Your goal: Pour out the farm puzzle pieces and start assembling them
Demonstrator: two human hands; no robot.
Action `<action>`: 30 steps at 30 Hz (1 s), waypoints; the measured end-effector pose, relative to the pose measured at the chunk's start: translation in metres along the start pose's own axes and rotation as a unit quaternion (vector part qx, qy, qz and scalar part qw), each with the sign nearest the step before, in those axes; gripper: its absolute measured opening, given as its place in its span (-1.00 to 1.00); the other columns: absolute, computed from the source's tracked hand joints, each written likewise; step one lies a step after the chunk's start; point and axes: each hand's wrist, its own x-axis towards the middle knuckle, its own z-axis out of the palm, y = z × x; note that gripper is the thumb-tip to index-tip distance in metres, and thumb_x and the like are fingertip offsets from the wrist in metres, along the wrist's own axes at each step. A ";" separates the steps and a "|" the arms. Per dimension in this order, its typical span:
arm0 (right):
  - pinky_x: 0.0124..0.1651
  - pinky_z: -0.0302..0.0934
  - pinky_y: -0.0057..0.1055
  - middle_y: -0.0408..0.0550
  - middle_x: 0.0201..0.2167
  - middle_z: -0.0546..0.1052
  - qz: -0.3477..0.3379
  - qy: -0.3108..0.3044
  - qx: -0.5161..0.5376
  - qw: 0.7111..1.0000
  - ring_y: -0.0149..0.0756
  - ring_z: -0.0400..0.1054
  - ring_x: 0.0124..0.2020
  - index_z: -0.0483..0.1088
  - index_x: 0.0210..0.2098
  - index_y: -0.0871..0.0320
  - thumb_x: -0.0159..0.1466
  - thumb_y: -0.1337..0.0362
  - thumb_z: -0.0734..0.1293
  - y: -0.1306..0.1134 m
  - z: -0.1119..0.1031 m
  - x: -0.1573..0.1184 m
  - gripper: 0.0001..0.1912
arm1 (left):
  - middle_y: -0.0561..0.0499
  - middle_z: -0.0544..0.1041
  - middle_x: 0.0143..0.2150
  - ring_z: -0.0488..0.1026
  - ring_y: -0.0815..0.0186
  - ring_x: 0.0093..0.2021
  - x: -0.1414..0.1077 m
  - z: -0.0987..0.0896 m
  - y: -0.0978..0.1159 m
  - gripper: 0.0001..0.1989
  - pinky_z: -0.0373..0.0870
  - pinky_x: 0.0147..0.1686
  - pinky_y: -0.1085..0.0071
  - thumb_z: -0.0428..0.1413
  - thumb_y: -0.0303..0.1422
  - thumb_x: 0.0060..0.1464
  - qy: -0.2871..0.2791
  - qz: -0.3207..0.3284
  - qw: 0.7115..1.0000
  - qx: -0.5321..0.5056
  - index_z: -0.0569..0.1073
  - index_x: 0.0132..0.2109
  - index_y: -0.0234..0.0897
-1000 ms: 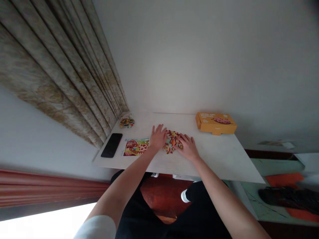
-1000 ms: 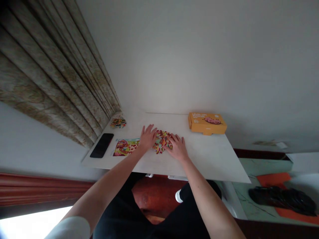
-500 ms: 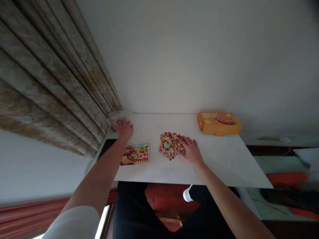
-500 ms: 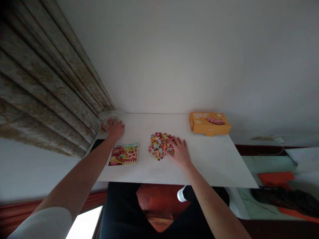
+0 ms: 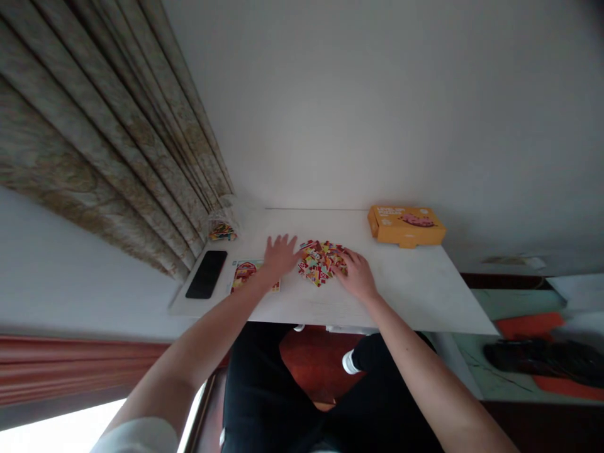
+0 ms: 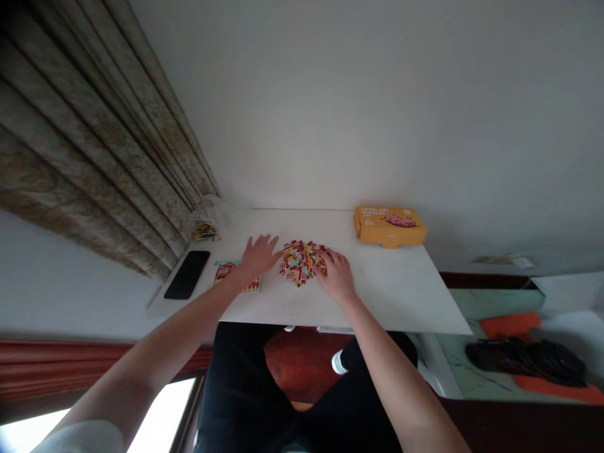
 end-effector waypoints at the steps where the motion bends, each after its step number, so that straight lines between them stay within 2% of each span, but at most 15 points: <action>1: 0.31 0.20 -0.03 0.21 0.28 0.46 -0.001 0.008 0.012 1.000 0.03 0.33 0.25 0.45 0.24 0.16 0.46 0.02 0.26 0.002 0.001 0.000 -0.51 | -0.17 0.24 0.51 0.16 -0.04 0.50 -0.010 0.004 0.020 -0.36 -0.06 0.48 -0.14 -0.10 0.01 0.41 0.001 0.034 0.999 -0.028 0.20 0.50 -0.09; 3: 0.31 0.21 -0.06 0.21 0.27 0.47 -0.001 0.021 0.034 0.999 0.00 0.33 0.26 0.45 0.22 0.18 0.46 0.07 0.25 0.006 0.001 -0.002 -0.54 | -0.17 0.20 0.53 0.14 -0.03 0.51 -0.029 0.016 0.053 -0.31 -0.01 0.48 -0.12 -0.03 0.05 0.37 -0.004 0.074 0.995 -0.061 0.18 0.51 -0.09; 5: 0.30 0.22 -0.07 0.19 0.25 0.49 0.002 0.028 0.041 0.999 -0.01 0.34 0.25 0.45 0.21 0.18 0.46 0.10 0.24 0.012 -0.001 -0.005 -0.56 | -0.20 0.09 0.57 0.02 -0.11 0.55 -0.042 0.029 0.074 -0.28 0.00 0.47 -0.17 0.04 0.03 0.34 -0.019 0.074 0.995 -0.068 0.19 0.51 -0.13; 7: 0.29 0.22 -0.05 0.18 0.25 0.49 0.014 0.032 0.032 0.999 0.00 0.35 0.24 0.46 0.19 0.17 0.46 0.13 0.24 0.020 -0.004 -0.010 -0.59 | -0.20 0.00 0.59 -0.07 -0.13 0.57 -0.050 0.041 0.083 -0.30 -0.03 0.47 -0.21 0.05 -0.01 0.35 -0.020 0.073 0.995 -0.070 0.19 0.51 -0.15; 10: 0.27 0.22 0.00 0.18 0.22 0.52 0.054 0.040 0.007 0.998 0.02 0.37 0.22 0.46 0.16 0.15 0.45 0.13 0.23 0.031 -0.011 -0.019 -0.61 | -0.17 -0.01 0.60 -0.11 -0.05 0.59 -0.054 0.051 0.082 -0.32 -0.06 0.49 -0.16 0.02 -0.07 0.39 -0.008 0.079 0.994 -0.080 0.14 0.53 -0.15; 13: 0.26 0.21 0.02 0.21 0.19 0.53 0.084 0.043 -0.010 0.996 0.04 0.39 0.19 0.45 0.17 0.16 0.45 0.09 0.24 0.035 -0.014 -0.025 -0.58 | -0.16 -0.04 0.61 -0.10 0.02 0.59 -0.054 0.054 0.076 -0.28 -0.05 0.50 -0.09 0.02 -0.07 0.39 0.006 0.087 0.992 -0.090 0.06 0.55 -0.16; 16: 0.31 0.15 0.13 0.22 0.30 0.45 0.077 0.031 -0.029 0.996 0.11 0.32 0.27 0.39 0.27 0.13 0.43 -0.01 0.26 0.029 -0.017 -0.027 -0.47 | -0.14 -0.03 0.61 -0.06 0.02 0.58 -0.051 0.050 0.069 -0.28 -0.10 0.51 -0.13 0.00 -0.02 0.39 0.050 0.088 0.991 -0.083 0.06 0.55 -0.11; 18: 0.33 0.09 0.23 0.19 0.41 0.33 0.069 0.019 -0.042 0.997 0.19 0.22 0.37 0.32 0.35 0.06 0.40 -0.09 0.28 0.023 -0.020 -0.027 -0.37 | -0.14 0.04 0.59 -0.02 0.00 0.57 -0.048 0.048 0.059 -0.34 -0.13 0.50 -0.18 -0.07 -0.02 0.42 0.089 0.048 0.993 -0.068 0.12 0.54 -0.09; 20: 0.34 0.06 0.30 0.13 0.49 0.21 0.055 -0.002 -0.052 0.997 0.26 0.10 0.44 0.27 0.41 -0.01 0.37 -0.15 0.31 0.018 -0.024 -0.027 -0.30 | -0.18 0.09 0.57 0.01 -0.04 0.56 -0.046 0.046 0.044 -0.38 -0.11 0.49 -0.22 -0.15 -0.05 0.45 0.108 -0.021 0.993 -0.052 0.18 0.52 -0.13; 23: 0.35 0.01 0.35 0.10 0.53 0.13 0.006 -0.050 -0.061 0.997 0.27 -0.03 0.50 0.25 0.43 -0.08 0.34 -0.20 0.34 0.012 -0.028 -0.026 -0.25 | -0.22 0.08 0.57 0.02 -0.08 0.56 -0.047 0.047 0.013 -0.39 -0.03 0.45 -0.27 -0.20 -0.10 0.46 0.063 -0.077 0.994 -0.037 0.18 0.52 -0.19; 26: 0.36 -0.02 0.37 0.09 0.51 0.18 -0.019 -0.089 -0.065 0.994 0.25 -0.05 0.51 0.26 0.42 -0.11 0.34 -0.21 0.34 0.009 -0.029 -0.020 -0.26 | -0.18 0.07 0.57 0.02 -0.03 0.56 -0.056 0.049 -0.014 -0.39 0.00 0.46 -0.22 -0.20 -0.12 0.46 0.002 -0.064 0.998 -0.028 0.15 0.53 -0.19; 28: 0.36 -0.01 0.38 0.08 0.49 0.22 -0.011 -0.098 -0.066 0.993 0.23 -0.01 0.50 0.28 0.41 -0.11 0.36 -0.19 0.33 0.006 -0.026 -0.014 -0.30 | -0.17 0.08 0.57 0.03 -0.02 0.56 -0.062 0.048 -0.025 -0.41 0.00 0.46 -0.22 -0.20 -0.15 0.46 -0.004 -0.058 0.998 -0.016 0.16 0.52 -0.17; 30: 0.36 0.01 0.37 0.09 0.47 0.26 -0.002 -0.092 -0.064 0.994 0.22 0.03 0.48 0.29 0.40 -0.11 0.38 -0.15 0.33 0.002 -0.022 -0.006 -0.33 | -0.20 0.11 0.56 0.07 -0.01 0.55 -0.068 0.045 -0.025 -0.41 -0.01 0.47 -0.19 -0.18 -0.15 0.45 0.007 -0.048 0.999 -0.007 0.18 0.52 -0.19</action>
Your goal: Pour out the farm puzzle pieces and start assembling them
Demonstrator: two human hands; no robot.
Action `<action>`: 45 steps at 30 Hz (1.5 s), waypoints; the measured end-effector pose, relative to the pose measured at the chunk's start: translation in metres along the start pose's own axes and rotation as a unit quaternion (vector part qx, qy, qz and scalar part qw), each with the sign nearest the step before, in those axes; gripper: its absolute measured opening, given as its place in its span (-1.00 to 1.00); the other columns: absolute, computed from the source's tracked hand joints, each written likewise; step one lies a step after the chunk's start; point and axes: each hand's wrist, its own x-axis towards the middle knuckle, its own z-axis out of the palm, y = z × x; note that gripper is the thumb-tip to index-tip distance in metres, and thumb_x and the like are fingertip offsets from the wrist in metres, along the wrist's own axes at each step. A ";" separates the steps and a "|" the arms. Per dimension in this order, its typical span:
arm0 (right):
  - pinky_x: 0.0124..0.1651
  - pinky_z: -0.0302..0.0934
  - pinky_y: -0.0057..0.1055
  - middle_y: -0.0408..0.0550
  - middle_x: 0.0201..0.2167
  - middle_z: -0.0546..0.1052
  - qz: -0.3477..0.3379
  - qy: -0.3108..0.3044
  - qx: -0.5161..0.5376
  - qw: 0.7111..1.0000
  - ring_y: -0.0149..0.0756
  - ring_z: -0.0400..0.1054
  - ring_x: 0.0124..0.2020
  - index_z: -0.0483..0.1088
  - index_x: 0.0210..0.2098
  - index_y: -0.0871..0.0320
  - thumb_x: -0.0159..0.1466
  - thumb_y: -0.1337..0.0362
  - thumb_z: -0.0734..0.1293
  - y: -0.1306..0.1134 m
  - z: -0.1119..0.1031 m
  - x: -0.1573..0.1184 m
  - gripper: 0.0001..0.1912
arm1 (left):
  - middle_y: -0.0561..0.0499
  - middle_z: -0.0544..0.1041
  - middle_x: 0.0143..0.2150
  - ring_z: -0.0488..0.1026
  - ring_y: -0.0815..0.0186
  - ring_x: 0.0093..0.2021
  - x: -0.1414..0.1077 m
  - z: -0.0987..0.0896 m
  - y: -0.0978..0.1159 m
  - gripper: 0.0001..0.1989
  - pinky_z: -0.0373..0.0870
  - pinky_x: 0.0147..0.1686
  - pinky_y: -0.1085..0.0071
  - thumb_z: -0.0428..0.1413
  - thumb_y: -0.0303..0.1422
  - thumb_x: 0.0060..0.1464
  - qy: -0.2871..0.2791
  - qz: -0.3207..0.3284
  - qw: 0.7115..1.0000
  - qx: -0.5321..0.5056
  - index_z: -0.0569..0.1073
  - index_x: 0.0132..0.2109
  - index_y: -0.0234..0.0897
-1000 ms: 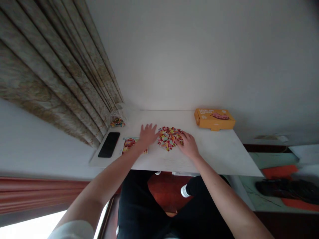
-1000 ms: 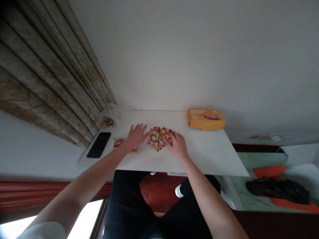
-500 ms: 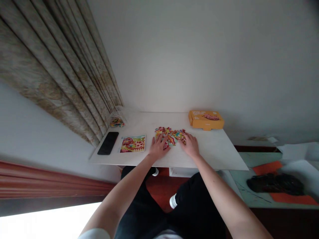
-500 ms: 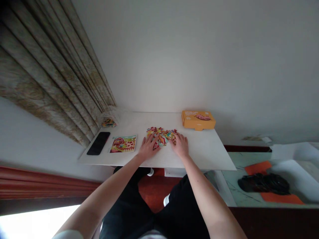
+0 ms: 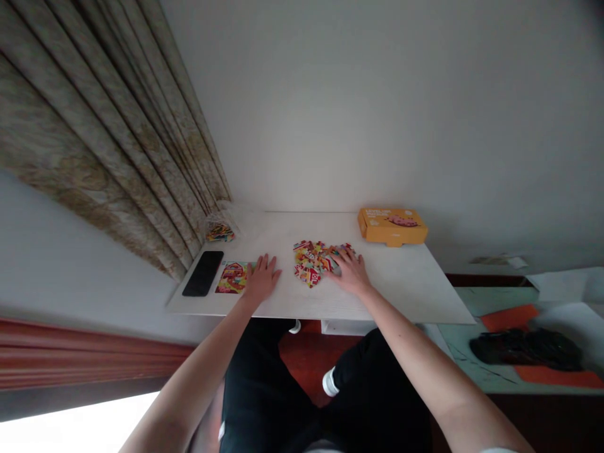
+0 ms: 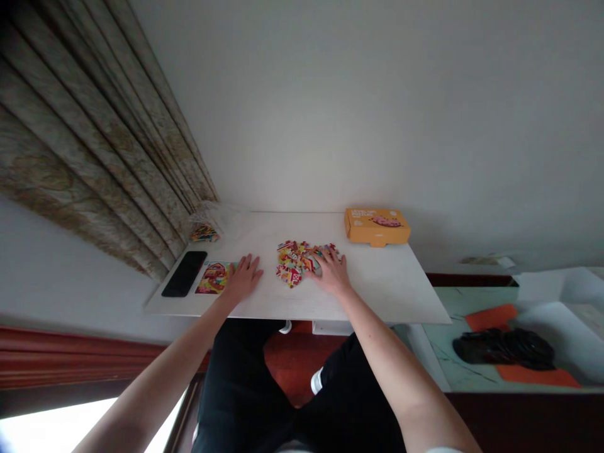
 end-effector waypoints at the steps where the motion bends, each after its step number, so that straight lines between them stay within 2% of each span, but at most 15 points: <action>1: 0.35 0.03 0.35 0.10 0.46 0.28 0.003 0.007 0.002 1.000 0.21 0.05 0.48 0.30 0.40 -0.09 0.39 -0.13 0.33 -0.001 0.001 0.004 -0.34 | -0.22 0.13 0.55 0.08 -0.01 0.54 -0.002 -0.002 0.004 -0.40 -0.04 0.48 -0.16 -0.17 -0.14 0.45 0.008 0.015 1.000 0.000 0.19 0.51 -0.21; 4: 0.35 0.09 0.23 0.15 0.42 0.33 -0.006 0.033 0.016 0.999 0.18 0.13 0.44 0.31 0.39 -0.01 0.40 -0.08 0.35 -0.003 0.006 0.016 -0.36 | -0.21 0.12 0.55 0.05 0.01 0.55 -0.006 -0.007 0.031 -0.33 -0.12 0.53 -0.06 -0.09 -0.02 0.41 0.023 0.096 0.995 -0.021 0.19 0.52 -0.19; 7: 0.36 0.13 0.07 0.17 0.40 0.35 -0.036 0.054 0.041 0.997 0.08 0.19 0.41 0.36 0.35 0.05 0.40 -0.06 0.35 0.000 0.008 0.023 -0.39 | -0.10 0.02 0.59 -0.04 -0.02 0.58 -0.003 -0.006 0.068 -0.23 -0.15 0.52 -0.14 0.01 0.09 0.33 0.016 0.162 0.985 -0.049 0.11 0.55 -0.08; 11: 0.33 0.11 0.10 0.20 0.38 0.37 0.006 0.067 0.014 0.998 0.16 0.20 0.37 0.38 0.32 0.05 0.42 -0.09 0.29 0.008 0.012 0.027 -0.41 | -0.12 -0.03 0.61 -0.05 -0.08 0.57 0.015 0.004 0.100 -0.20 -0.15 0.50 -0.23 0.04 0.11 0.30 -0.009 0.171 0.984 -0.056 0.11 0.54 -0.08; 14: 0.31 0.11 0.14 0.24 0.36 0.38 0.057 0.067 -0.016 0.996 0.20 0.24 0.32 0.37 0.32 0.08 0.48 -0.04 0.20 0.013 0.018 0.035 -0.45 | -0.13 0.03 0.59 0.00 -0.05 0.56 0.035 0.012 0.100 -0.27 -0.09 0.49 -0.19 -0.01 0.07 0.35 -0.007 0.145 0.987 -0.061 0.15 0.52 -0.08; 18: 0.28 0.18 -0.05 0.29 0.27 0.46 0.074 0.082 0.015 0.994 0.06 0.34 0.25 0.36 0.30 0.24 0.50 0.13 0.13 0.023 0.028 0.058 -0.49 | -0.09 0.11 0.57 0.03 0.04 0.55 0.067 0.015 0.083 -0.35 -0.03 0.50 -0.05 -0.06 0.02 0.40 0.032 0.130 0.989 -0.069 0.20 0.50 -0.07; 21: 0.24 0.21 -0.09 0.26 0.20 0.53 0.112 0.101 0.030 0.988 0.04 0.38 0.19 0.41 0.24 0.25 0.47 0.18 0.15 0.031 0.032 0.081 -0.53 | -0.11 0.13 0.56 0.04 0.09 0.55 0.096 0.011 0.070 -0.38 -0.04 0.51 0.04 -0.08 -0.01 0.42 0.049 0.121 0.989 -0.072 0.22 0.49 -0.11; 25: 0.21 0.20 -0.01 0.22 0.17 0.56 0.132 0.090 0.029 0.987 0.07 0.37 0.17 0.46 0.19 0.17 0.45 0.17 0.19 0.039 0.031 0.110 -0.58 | -0.16 0.12 0.57 0.02 0.08 0.56 0.136 0.004 0.057 -0.38 -0.08 0.51 0.00 -0.09 -0.02 0.42 0.033 0.090 0.992 -0.086 0.23 0.49 -0.15; 29: 0.16 0.25 -0.02 0.26 0.11 0.57 0.146 0.081 0.052 0.985 0.11 0.39 0.13 0.51 0.13 0.20 0.43 0.13 0.24 0.052 0.030 0.130 -0.58 | -0.14 0.14 0.56 0.07 0.05 0.54 0.163 -0.004 0.050 -0.45 -0.13 0.51 -0.08 -0.04 -0.05 0.40 0.031 0.081 0.993 -0.084 0.35 0.41 -0.11; 31: 0.14 0.29 -0.08 0.24 0.09 0.58 0.154 0.085 0.089 0.980 0.05 0.43 0.08 0.51 0.14 0.22 0.40 0.17 0.26 0.062 0.031 0.137 -0.58 | -0.16 0.22 0.52 0.11 0.02 0.52 0.170 -0.007 0.052 -0.49 -0.20 0.51 -0.14 0.01 -0.12 0.36 0.046 0.099 0.992 -0.070 0.42 0.36 -0.13; 33: 0.13 0.33 -0.16 0.19 0.06 0.58 0.161 0.083 0.132 0.975 -0.05 0.48 0.02 0.49 0.15 0.21 0.36 0.23 0.28 0.070 0.031 0.143 -0.58 | -0.17 0.30 0.48 0.17 0.02 0.49 0.174 -0.010 0.058 -0.50 -0.25 0.52 -0.14 0.04 -0.22 0.32 0.048 0.154 0.985 -0.061 0.44 0.35 -0.15; 35: 0.12 0.35 -0.23 0.14 0.06 0.58 0.160 0.068 0.160 0.972 -0.13 0.50 -0.01 0.51 0.13 0.18 0.33 0.29 0.29 0.077 0.031 0.147 -0.59 | -0.15 0.34 0.45 0.22 0.06 0.47 0.179 -0.012 0.070 -0.46 -0.21 0.52 -0.11 0.05 -0.28 0.29 0.019 0.224 0.972 -0.062 0.41 0.37 -0.15; 37: 0.13 0.35 -0.26 0.13 0.05 0.58 0.155 0.044 0.164 0.973 -0.16 0.50 0.01 0.53 0.10 0.17 0.33 0.36 0.26 0.080 0.029 0.149 -0.61 | -0.11 0.34 0.46 0.23 0.08 0.47 0.185 -0.014 0.082 -0.40 -0.10 0.50 -0.09 0.07 -0.32 0.25 -0.039 0.271 0.960 -0.064 0.36 0.42 -0.11; 41: 0.18 0.32 -0.28 0.19 0.10 0.56 0.123 -0.015 0.127 0.984 -0.12 0.49 0.09 0.56 0.10 0.19 0.37 0.38 0.22 0.084 0.023 0.148 -0.60 | -0.04 0.37 0.44 0.33 0.06 0.40 0.201 -0.015 0.097 -0.37 0.16 0.41 0.02 0.12 -0.39 0.15 -0.128 0.297 0.945 -0.056 0.40 0.37 0.00; 45: 0.17 0.31 -0.26 0.19 0.15 0.55 0.055 -0.101 0.068 0.991 -0.01 0.46 0.14 0.57 0.11 0.13 0.27 0.26 0.40 0.087 0.016 0.147 -0.59 | -0.10 0.47 0.35 0.46 0.03 0.28 0.215 -0.015 0.098 -0.39 0.30 0.31 0.12 0.18 -0.37 0.14 -0.114 0.292 0.949 -0.040 0.44 0.34 -0.04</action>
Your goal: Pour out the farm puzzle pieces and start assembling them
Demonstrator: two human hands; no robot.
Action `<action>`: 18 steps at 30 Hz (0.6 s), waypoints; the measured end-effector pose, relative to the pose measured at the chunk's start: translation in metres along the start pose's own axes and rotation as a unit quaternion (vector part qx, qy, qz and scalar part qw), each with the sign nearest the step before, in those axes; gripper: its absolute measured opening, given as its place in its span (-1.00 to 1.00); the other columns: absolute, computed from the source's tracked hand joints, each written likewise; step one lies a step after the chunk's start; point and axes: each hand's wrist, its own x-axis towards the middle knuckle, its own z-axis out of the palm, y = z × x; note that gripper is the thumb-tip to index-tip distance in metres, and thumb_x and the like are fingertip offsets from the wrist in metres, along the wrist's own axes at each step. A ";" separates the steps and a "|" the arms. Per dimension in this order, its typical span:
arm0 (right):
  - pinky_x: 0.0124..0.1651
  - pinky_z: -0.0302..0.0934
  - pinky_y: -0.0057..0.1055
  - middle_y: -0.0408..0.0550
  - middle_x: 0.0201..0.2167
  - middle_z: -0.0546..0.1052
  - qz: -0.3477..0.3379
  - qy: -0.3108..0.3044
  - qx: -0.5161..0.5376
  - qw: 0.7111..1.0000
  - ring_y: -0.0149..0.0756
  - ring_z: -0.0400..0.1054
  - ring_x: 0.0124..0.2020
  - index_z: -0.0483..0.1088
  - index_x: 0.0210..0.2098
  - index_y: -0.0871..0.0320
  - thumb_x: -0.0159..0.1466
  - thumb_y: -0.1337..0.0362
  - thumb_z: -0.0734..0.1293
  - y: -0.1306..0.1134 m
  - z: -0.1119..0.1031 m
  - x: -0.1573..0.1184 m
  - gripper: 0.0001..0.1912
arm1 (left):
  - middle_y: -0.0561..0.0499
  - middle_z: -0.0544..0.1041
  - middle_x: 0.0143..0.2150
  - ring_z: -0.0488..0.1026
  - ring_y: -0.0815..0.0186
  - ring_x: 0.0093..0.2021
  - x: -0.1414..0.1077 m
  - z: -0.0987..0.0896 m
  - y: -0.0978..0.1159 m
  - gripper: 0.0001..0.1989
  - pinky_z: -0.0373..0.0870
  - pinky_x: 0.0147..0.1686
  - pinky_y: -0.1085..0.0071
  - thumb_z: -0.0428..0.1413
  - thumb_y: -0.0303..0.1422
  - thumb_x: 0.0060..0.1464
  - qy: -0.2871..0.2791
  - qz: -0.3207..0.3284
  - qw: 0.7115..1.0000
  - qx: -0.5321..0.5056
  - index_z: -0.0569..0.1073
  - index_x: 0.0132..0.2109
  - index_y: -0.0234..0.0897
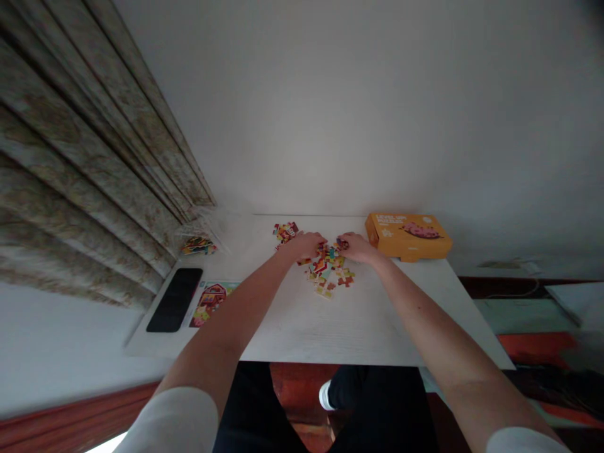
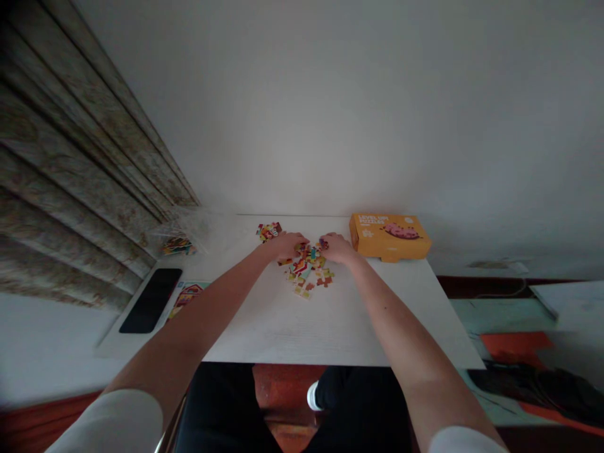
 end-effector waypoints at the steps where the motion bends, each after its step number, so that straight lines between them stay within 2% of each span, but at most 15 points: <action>1: 0.16 0.31 -0.25 0.18 0.14 0.56 -0.007 -0.018 -0.015 1.000 0.01 0.46 0.13 0.57 0.10 0.12 0.23 0.26 0.44 0.000 -0.002 0.001 -0.56 | -0.11 0.48 0.33 0.48 0.02 0.26 0.002 -0.001 -0.001 -0.38 0.32 0.29 0.14 0.19 -0.36 0.13 0.004 -0.006 1.000 0.004 0.44 0.35 -0.06; 5: 0.09 0.34 -0.25 0.20 0.07 0.59 -0.009 -0.056 -0.045 0.997 0.02 0.50 0.05 0.52 0.18 0.13 0.13 0.28 0.50 -0.007 -0.013 0.008 -0.40 | -0.15 0.53 0.24 0.52 0.01 0.19 0.004 -0.006 0.000 -0.32 0.41 0.20 0.20 0.28 -0.29 0.08 0.016 -0.026 1.000 -0.002 0.43 0.36 -0.09; 9: -0.08 0.38 -0.35 0.16 -0.01 0.64 0.025 -0.095 -0.027 0.995 -0.05 0.54 -0.05 0.49 0.20 0.21 0.04 0.32 0.53 -0.017 -0.026 0.018 -0.30 | -0.18 0.51 0.23 0.52 0.00 0.18 0.001 -0.009 0.002 -0.32 0.43 0.19 0.20 0.29 -0.25 0.07 0.068 -0.044 0.996 -0.026 0.43 0.35 -0.18; 11: -0.20 0.35 -0.40 0.12 -0.11 0.67 0.048 -0.113 -0.017 0.992 -0.10 0.56 -0.15 0.54 0.11 0.23 0.04 0.30 0.53 -0.020 -0.031 0.023 -0.38 | -0.17 0.50 0.25 0.50 0.03 0.21 -0.001 -0.008 0.002 -0.33 0.38 0.25 0.18 0.26 -0.30 0.10 0.104 -0.055 0.992 -0.051 0.41 0.36 -0.19; 15: -0.31 0.27 -0.43 0.02 -0.40 0.65 0.040 -0.139 0.011 0.989 -0.17 0.54 -0.31 0.64 -0.25 0.23 0.15 0.23 0.47 -0.026 -0.035 0.034 -0.78 | -0.14 0.47 0.29 0.44 0.06 0.26 0.005 -0.003 0.000 -0.31 0.28 0.35 0.12 0.24 -0.40 0.08 0.181 -0.089 0.968 -0.149 0.38 0.37 -0.17; 16: -0.31 0.26 -0.43 0.01 -0.42 0.64 0.040 -0.140 0.020 0.989 -0.18 0.53 -0.32 0.63 -0.29 0.23 0.17 0.23 0.46 -0.027 -0.033 0.037 -0.81 | -0.13 0.48 0.29 0.45 0.07 0.25 0.008 -0.001 0.000 -0.30 0.29 0.34 0.12 0.24 -0.42 0.06 0.204 -0.097 0.956 -0.185 0.39 0.37 -0.16; 18: -0.30 0.26 -0.44 0.02 -0.37 0.66 0.050 -0.118 0.042 0.991 -0.19 0.53 -0.31 0.61 -0.23 0.23 0.13 0.27 0.49 -0.029 -0.028 0.044 -0.77 | -0.15 0.49 0.25 0.46 0.12 0.23 0.016 0.001 0.000 -0.31 0.34 0.30 0.17 0.24 -0.47 0.04 0.255 -0.105 0.924 -0.264 0.40 0.34 -0.18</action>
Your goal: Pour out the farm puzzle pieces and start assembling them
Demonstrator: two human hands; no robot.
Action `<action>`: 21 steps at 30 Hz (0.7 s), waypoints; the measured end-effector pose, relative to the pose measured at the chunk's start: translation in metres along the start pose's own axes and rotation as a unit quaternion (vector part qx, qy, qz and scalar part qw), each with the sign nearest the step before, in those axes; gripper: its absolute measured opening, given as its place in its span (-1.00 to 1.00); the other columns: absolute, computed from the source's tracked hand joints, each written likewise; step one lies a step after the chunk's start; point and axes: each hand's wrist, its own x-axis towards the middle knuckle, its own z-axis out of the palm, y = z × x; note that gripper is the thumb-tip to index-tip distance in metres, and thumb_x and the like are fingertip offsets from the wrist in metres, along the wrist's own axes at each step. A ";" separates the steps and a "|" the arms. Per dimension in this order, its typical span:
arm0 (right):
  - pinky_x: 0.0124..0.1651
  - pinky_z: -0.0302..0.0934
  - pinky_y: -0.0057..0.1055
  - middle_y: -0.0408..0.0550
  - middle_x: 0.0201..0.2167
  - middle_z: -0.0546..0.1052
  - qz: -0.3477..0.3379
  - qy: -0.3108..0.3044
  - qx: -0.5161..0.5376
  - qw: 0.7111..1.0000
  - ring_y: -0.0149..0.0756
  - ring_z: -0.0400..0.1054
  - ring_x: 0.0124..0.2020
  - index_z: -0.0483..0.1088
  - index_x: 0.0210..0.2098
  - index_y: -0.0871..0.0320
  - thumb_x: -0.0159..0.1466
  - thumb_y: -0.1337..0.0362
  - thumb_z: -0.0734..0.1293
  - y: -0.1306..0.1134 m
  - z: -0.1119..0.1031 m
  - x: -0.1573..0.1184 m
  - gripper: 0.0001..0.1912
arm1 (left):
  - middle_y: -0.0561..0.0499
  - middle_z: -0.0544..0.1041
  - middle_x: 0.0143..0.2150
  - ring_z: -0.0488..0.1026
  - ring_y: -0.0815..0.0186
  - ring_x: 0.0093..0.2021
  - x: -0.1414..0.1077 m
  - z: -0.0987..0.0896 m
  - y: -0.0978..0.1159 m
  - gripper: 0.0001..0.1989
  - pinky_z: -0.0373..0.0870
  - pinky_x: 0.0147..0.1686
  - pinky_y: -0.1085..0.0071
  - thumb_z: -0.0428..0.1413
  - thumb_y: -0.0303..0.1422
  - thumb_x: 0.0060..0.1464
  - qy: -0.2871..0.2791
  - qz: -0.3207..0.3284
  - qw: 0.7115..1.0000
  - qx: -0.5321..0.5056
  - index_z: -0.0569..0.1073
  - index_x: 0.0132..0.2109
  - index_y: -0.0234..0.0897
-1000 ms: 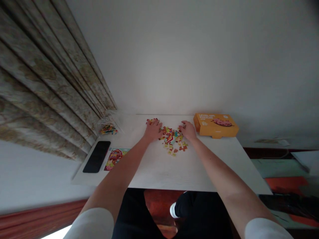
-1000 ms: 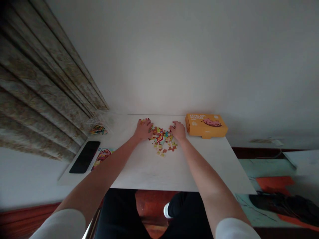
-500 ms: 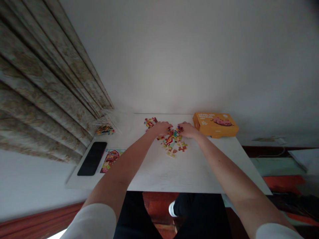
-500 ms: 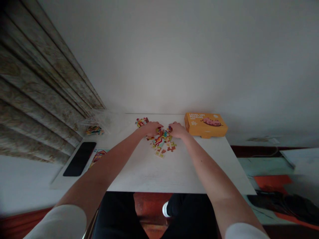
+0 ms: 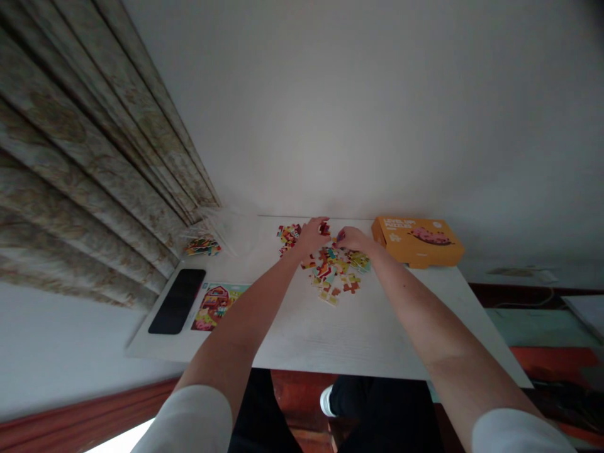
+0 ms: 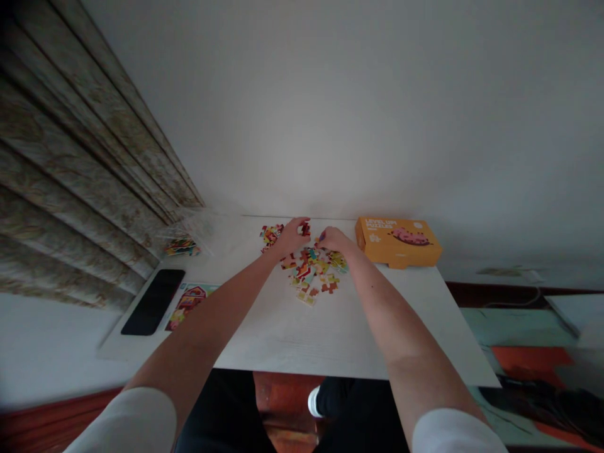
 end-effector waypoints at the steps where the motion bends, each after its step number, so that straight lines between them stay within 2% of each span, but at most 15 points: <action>1: -0.29 0.27 -0.44 0.03 -0.32 0.67 0.003 0.021 0.016 1.000 -0.19 0.53 -0.29 0.59 -0.15 0.24 0.10 0.30 0.51 -0.001 0.002 0.004 -0.69 | -0.15 0.49 0.22 0.47 0.15 0.21 0.003 0.003 0.000 -0.32 0.36 0.28 0.20 0.23 -0.49 0.03 0.026 -0.005 0.999 -0.043 0.41 0.32 -0.19; 3: -0.24 0.31 -0.43 0.06 -0.21 0.68 0.008 0.080 0.056 0.995 -0.20 0.52 -0.24 0.54 -0.02 0.23 0.08 0.36 0.51 -0.003 0.007 0.013 -0.56 | -0.16 0.49 0.19 0.49 0.20 0.17 0.008 0.006 0.001 -0.35 0.40 0.23 0.25 0.21 -0.53 0.02 0.070 -0.009 0.991 -0.118 0.41 0.29 -0.22; 6: -0.13 0.36 -0.38 0.08 -0.14 0.66 0.021 0.178 0.126 0.976 -0.22 0.52 -0.19 0.50 0.02 0.22 0.20 0.37 0.42 -0.003 0.011 0.021 -0.63 | -0.17 0.46 0.19 0.51 0.24 0.12 0.010 0.002 0.004 -0.36 0.42 0.19 0.27 0.18 -0.54 0.06 0.107 0.001 0.979 -0.171 0.39 0.31 -0.22; 9: -0.04 0.39 -0.25 0.12 -0.14 0.65 0.005 0.285 0.194 0.939 -0.17 0.53 -0.17 0.52 0.01 0.21 0.34 0.26 0.33 0.004 0.014 0.013 -0.71 | -0.18 0.45 0.21 0.50 0.23 0.12 -0.003 -0.007 0.008 -0.37 0.41 0.22 0.27 0.16 -0.54 0.06 0.096 0.035 0.985 -0.142 0.39 0.31 -0.28; 12: -0.04 0.38 -0.15 0.12 -0.21 0.63 -0.005 0.377 0.212 0.902 -0.08 0.53 -0.19 0.54 -0.05 0.18 0.38 0.02 0.32 0.016 0.025 -0.018 -0.63 | -0.18 0.49 0.18 0.48 0.17 0.16 -0.037 -0.007 0.014 -0.44 0.38 0.28 0.21 0.16 -0.54 0.08 0.055 0.072 0.994 -0.063 0.44 0.25 -0.31; 14: -0.07 0.37 -0.14 0.10 -0.25 0.61 -0.003 0.403 0.210 0.891 -0.06 0.51 -0.21 0.52 -0.13 0.16 0.39 -0.12 0.28 0.023 0.039 -0.045 -0.54 | -0.19 0.50 0.20 0.44 0.10 0.23 -0.069 0.000 0.018 -0.48 0.32 0.33 0.12 0.15 -0.52 0.11 0.026 0.078 0.997 -0.004 0.45 0.24 -0.29; 16: -0.10 0.35 -0.17 0.07 -0.29 0.59 -0.002 0.402 0.202 0.893 -0.08 0.49 -0.25 0.47 -0.20 0.13 0.41 -0.17 0.21 0.028 0.058 -0.068 -0.50 | -0.20 0.47 0.25 0.40 0.06 0.27 -0.100 0.012 0.022 -0.51 0.31 0.34 0.05 0.13 -0.50 0.16 -0.006 0.070 0.996 0.055 0.45 0.24 -0.26; 18: -0.07 0.32 -0.13 0.07 -0.31 0.57 0.006 0.378 0.171 0.910 -0.07 0.47 -0.25 0.44 -0.22 0.12 0.46 -0.11 0.12 0.028 0.075 -0.083 -0.52 | -0.24 0.41 0.32 0.35 0.01 0.33 -0.126 0.024 0.026 -0.50 0.18 0.40 -0.07 0.09 -0.50 0.21 -0.024 0.060 0.991 0.115 0.41 0.29 -0.25; 21: 0.15 0.21 0.04 0.17 -0.13 0.59 0.009 0.359 0.107 0.927 0.03 0.44 -0.02 0.44 -0.13 0.13 0.48 0.04 0.06 0.022 0.092 -0.088 -0.59 | -0.27 0.30 0.41 0.22 -0.04 0.43 -0.144 0.034 0.031 -0.45 -0.01 0.46 -0.17 0.08 -0.50 0.23 -0.037 0.058 0.984 0.166 0.33 0.35 -0.26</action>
